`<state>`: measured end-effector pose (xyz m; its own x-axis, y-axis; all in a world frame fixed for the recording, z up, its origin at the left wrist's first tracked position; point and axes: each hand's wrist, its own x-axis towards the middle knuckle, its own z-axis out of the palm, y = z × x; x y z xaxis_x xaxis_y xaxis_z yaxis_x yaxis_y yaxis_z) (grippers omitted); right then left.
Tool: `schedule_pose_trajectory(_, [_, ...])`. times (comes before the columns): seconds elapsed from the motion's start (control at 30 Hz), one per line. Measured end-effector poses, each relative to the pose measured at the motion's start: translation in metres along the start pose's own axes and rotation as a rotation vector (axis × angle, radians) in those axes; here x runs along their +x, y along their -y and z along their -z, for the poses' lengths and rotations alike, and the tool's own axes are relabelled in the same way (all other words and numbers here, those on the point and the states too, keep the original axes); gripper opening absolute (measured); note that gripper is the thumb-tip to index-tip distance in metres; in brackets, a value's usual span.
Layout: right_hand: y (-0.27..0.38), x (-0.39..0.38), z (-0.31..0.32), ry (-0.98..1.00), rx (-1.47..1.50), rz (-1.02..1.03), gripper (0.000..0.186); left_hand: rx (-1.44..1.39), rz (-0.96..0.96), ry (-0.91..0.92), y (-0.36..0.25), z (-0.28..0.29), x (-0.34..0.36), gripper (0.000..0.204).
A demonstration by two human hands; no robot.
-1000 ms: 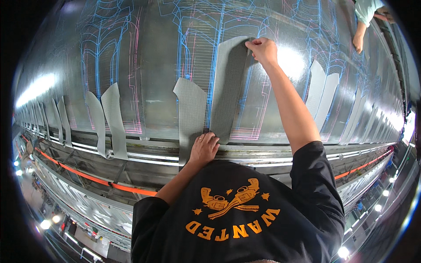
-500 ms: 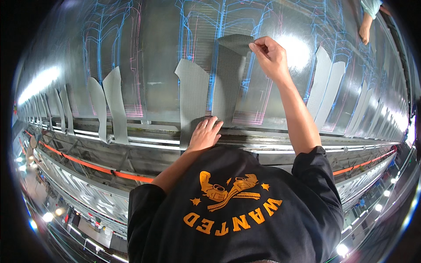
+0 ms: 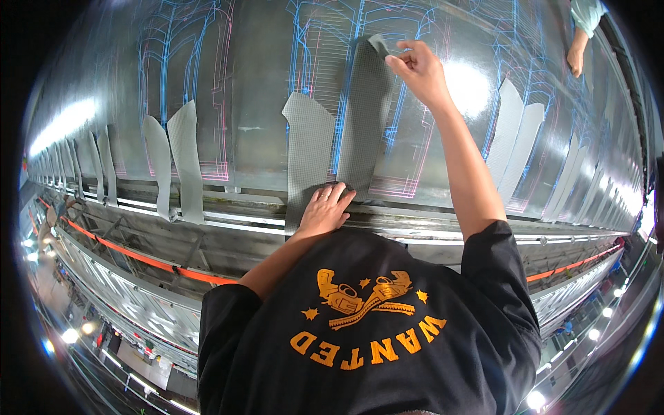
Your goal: The person applies strips of gray textured protective film to a large, curved, reflective metal surface. They align the film with blue and pink guide lines projected onto the surface, smooth it down with their hands, and repeat the process for multiple sections along the length of the panel.
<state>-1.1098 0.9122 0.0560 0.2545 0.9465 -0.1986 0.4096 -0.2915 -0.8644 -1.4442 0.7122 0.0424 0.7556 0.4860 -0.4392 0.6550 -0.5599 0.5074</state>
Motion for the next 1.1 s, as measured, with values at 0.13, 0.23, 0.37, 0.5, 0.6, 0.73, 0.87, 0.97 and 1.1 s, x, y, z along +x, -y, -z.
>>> schedule_pose_trajectory(0.13, [-0.025, 0.018, -0.010, -0.012, -0.337, -0.027, 0.066, -0.016, 0.013, 0.014, 0.001, -0.002, 0.001, 0.067])
schedule_pose_trajectory(0.23, [-0.027, 0.013, -0.021, -0.192, -0.478, -0.146, 0.078, -0.024, 0.011, -0.014, 0.001, -0.005, -0.003, 0.068])
schedule_pose_trajectory(0.37, [-0.058, 0.023, -0.019, -0.208, -0.230, -0.337, 0.085, -0.027, -0.006, -0.058, 0.001, -0.012, -0.007, 0.069])
schedule_pose_trajectory(0.5, [-0.042, 0.031, -0.017, -0.167, 0.094, -0.443, 0.072, -0.028, -0.011, -0.089, 0.002, -0.016, -0.011, 0.068])
schedule_pose_trajectory(0.6, [-0.045, 0.042, -0.013, -0.091, -0.087, -0.435, 0.055, -0.019, -0.021, -0.092, 0.004, -0.019, -0.009, 0.065])
schedule_pose_trajectory(0.73, [-0.049, 0.050, -0.013, -0.088, -0.132, -0.346, 0.034, 0.004, -0.053, -0.098, 0.005, -0.019, -0.008, 0.063])
schedule_pose_trajectory(0.87, [0.004, 0.030, -0.013, 0.038, -0.234, -0.217, 0.028, -0.035, 0.023, -0.066, 0.000, -0.017, -0.011, 0.062])
schedule_pose_trajectory(0.97, [0.029, -0.029, -0.011, 0.001, -0.282, 0.058, 0.030, 0.012, -0.029, -0.069, -0.001, -0.008, -0.011, 0.062])
schedule_pose_trajectory(1.1, [0.040, -0.097, 0.001, -0.072, -0.211, 0.253, 0.034, 0.025, -0.024, -0.020, -0.001, -0.014, -0.012, 0.070])
